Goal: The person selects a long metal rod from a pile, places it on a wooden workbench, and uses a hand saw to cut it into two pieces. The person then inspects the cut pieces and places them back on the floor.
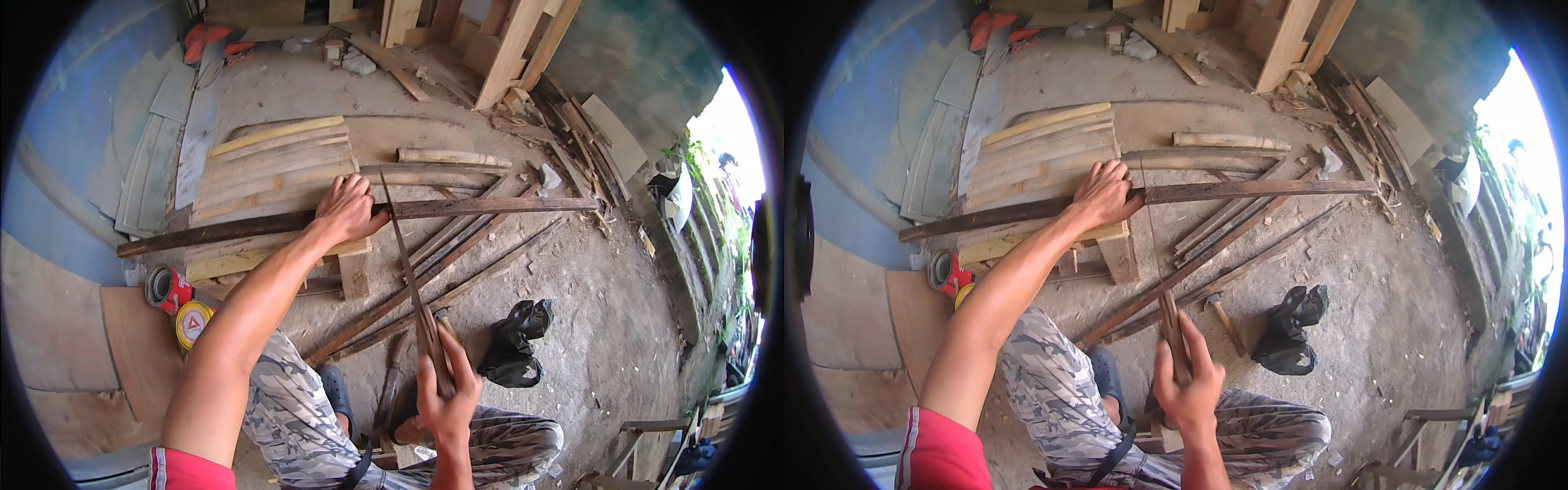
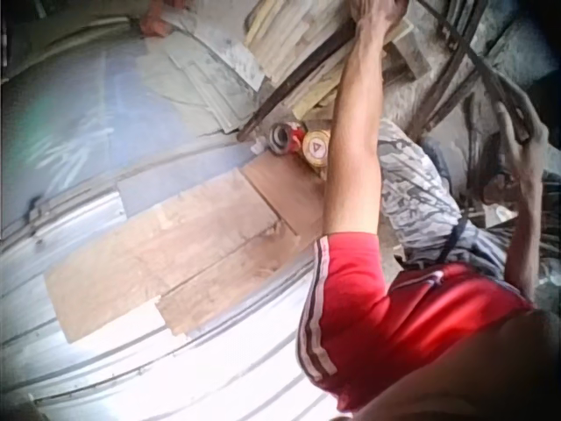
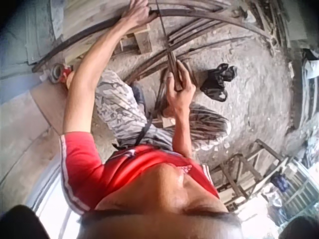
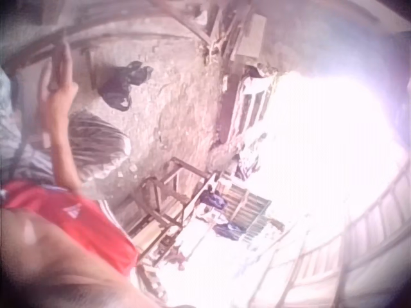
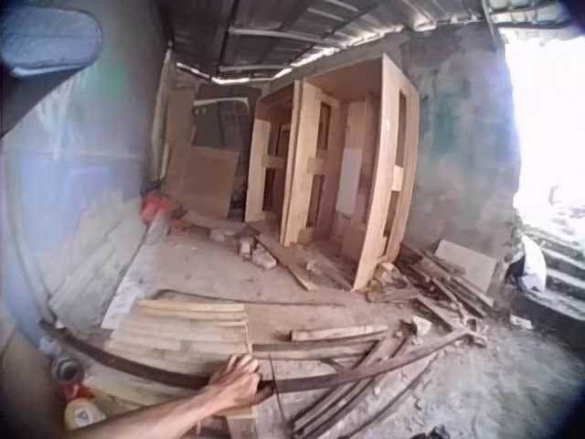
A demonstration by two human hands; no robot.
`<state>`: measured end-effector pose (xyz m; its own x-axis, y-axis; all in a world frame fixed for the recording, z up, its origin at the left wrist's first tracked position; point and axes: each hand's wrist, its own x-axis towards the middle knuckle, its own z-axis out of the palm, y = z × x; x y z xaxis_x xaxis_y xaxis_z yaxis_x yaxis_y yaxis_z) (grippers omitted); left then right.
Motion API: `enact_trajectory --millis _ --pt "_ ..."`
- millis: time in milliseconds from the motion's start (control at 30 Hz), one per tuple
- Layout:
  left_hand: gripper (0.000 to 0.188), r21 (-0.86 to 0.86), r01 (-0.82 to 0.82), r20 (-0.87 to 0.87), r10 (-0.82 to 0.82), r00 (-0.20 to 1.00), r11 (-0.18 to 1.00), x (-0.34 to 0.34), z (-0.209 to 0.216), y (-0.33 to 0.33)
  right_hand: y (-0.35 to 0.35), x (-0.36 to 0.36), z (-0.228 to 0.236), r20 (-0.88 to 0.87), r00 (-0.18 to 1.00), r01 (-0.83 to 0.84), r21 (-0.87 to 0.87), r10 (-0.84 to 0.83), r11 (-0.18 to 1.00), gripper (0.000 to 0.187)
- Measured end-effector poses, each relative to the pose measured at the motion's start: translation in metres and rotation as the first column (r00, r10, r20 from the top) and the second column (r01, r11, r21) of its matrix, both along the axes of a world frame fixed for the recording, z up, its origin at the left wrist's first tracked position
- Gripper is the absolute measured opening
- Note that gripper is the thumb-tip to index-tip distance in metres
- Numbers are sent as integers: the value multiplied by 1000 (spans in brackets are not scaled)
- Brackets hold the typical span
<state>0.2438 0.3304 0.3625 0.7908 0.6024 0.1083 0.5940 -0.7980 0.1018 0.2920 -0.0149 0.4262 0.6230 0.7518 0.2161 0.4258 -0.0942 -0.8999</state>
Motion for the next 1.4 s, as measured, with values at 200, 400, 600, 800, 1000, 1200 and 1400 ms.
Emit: enact_trajectory --millis 200,400,600,800,1000,1200,1400 --pt "62 -68 -43 -3 43 999 997 -4 10 2 113 19 -10 74 997 30 -44 -27 999 43" --pt "59 -105 -43 -29 40 999 993 2 7 -2 -7 -9 -17 -40 999 20 -19 -21 1000 46" --pt "55 -36 21 14 -20 1000 999 2 4 1 10 2 1 19 1000 -10 -8 11 1000 47" --pt "59 -48 -34 -32 33 999 998 3 11 -4 92 19 -30 106 994 26 36 -30 999 45" --pt "60 -111 -4 -70 -4 998 994 3 19 -5 -50 -14 -43 59 998 -35 20 34 999 51" --pt "58 -1 45 -15 -45 999 999 1 10 2 51 20 -20 36 999 -28 74 25 997 47" --pt "54 -3 4 46 -4 999 1000 -6 6 0 91 24 -26 20 1000 -22 33 21 999 45"
